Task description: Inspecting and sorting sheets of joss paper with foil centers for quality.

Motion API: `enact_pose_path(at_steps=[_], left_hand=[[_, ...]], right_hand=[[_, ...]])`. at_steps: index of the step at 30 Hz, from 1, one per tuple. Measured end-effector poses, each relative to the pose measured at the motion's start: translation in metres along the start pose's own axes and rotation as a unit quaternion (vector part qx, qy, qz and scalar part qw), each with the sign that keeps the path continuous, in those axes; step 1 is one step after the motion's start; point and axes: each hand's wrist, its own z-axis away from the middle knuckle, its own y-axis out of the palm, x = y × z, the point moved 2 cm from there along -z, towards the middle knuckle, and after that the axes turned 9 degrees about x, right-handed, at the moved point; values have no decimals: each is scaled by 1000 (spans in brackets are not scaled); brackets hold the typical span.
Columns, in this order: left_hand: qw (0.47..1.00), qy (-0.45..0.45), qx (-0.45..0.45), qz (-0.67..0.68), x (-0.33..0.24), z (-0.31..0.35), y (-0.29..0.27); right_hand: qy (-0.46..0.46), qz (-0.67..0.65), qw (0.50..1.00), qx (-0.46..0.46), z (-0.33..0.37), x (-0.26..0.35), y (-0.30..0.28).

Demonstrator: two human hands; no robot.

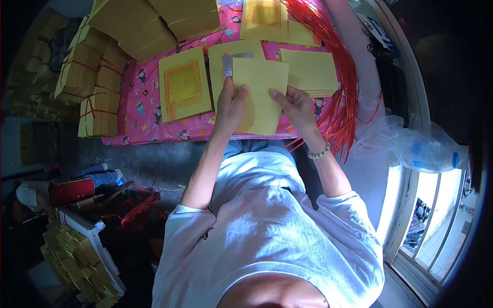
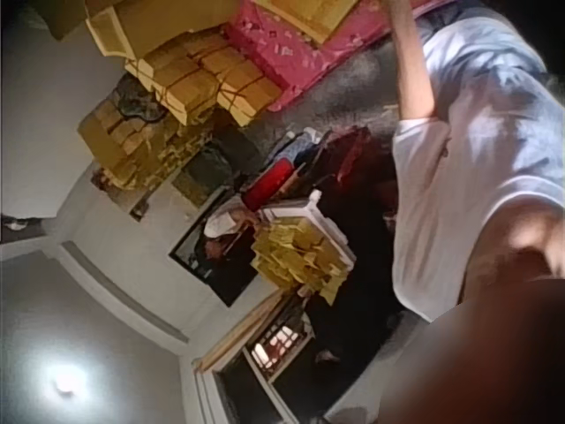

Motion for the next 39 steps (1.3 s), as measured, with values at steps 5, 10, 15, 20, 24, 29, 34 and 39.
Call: enact_pose_path(at_steps=[5, 10, 15, 20, 24, 29, 34, 39], left_hand=[[1000, 12, -5, -13, 6, -8, -1], [1000, 2, -7, 9, 4, -14, 0], [997, -65, 22, 39, 5, -25, -3], [995, -86, 7, 48, 8, -31, -6], [995, -79, 10, 60, 5, -34, -8], [997, -64, -11, 39, 4, -33, -8], [997, -30, -17, 72, -5, -30, -2], [998, -10, -52, 37, -10, -33, -8]], right_hand=[[66, 4, 997, 26, 4, 1, -3], [60, 22, 998, 18, 0, 0, -6], [98, 56, 993, 21, -3, -6, -14], [107, 66, 992, 22, -6, 4, -10], [131, 97, 986, 26, -3, -4, -16], [119, 119, 985, 31, -1, 1, -17], [116, 125, 985, 31, 7, 3, -16], [112, 68, 991, 27, 18, 13, -6]])
